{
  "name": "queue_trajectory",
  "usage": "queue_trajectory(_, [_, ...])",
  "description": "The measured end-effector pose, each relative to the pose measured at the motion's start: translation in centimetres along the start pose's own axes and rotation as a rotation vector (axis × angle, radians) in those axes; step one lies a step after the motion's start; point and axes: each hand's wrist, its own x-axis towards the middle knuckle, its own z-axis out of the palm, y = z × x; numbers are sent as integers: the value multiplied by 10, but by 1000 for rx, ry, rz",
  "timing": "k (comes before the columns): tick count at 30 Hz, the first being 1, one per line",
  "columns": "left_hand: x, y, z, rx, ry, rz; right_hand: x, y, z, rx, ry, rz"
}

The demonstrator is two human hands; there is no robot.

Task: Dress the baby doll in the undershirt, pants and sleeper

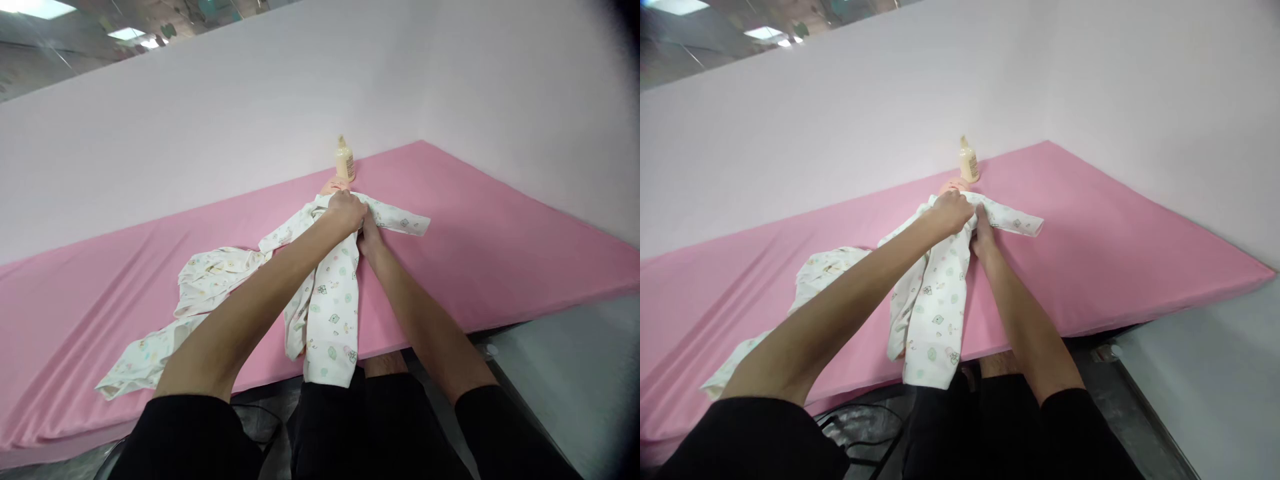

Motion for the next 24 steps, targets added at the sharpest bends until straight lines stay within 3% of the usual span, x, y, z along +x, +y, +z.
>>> queue_trajectory(7, [15, -8, 21, 40, 191, -44, -3, 0, 0, -9, -132, -59])
queue_trajectory(12, [26, -11, 42, -7, 359, -101, -1, 2, 0, -6, -134, -47])
queue_trajectory(19, [23, -7, 50, -114, 351, -93, 0, 1, -3, -55, -65, -1])
queue_trajectory(22, [16, -18, 49, -197, 387, -79, 1, 2, -3, -90, -71, 13])
queue_trajectory(24, [13, -31, 50, -259, 459, -149, 2, 3, -4, -120, -114, 18])
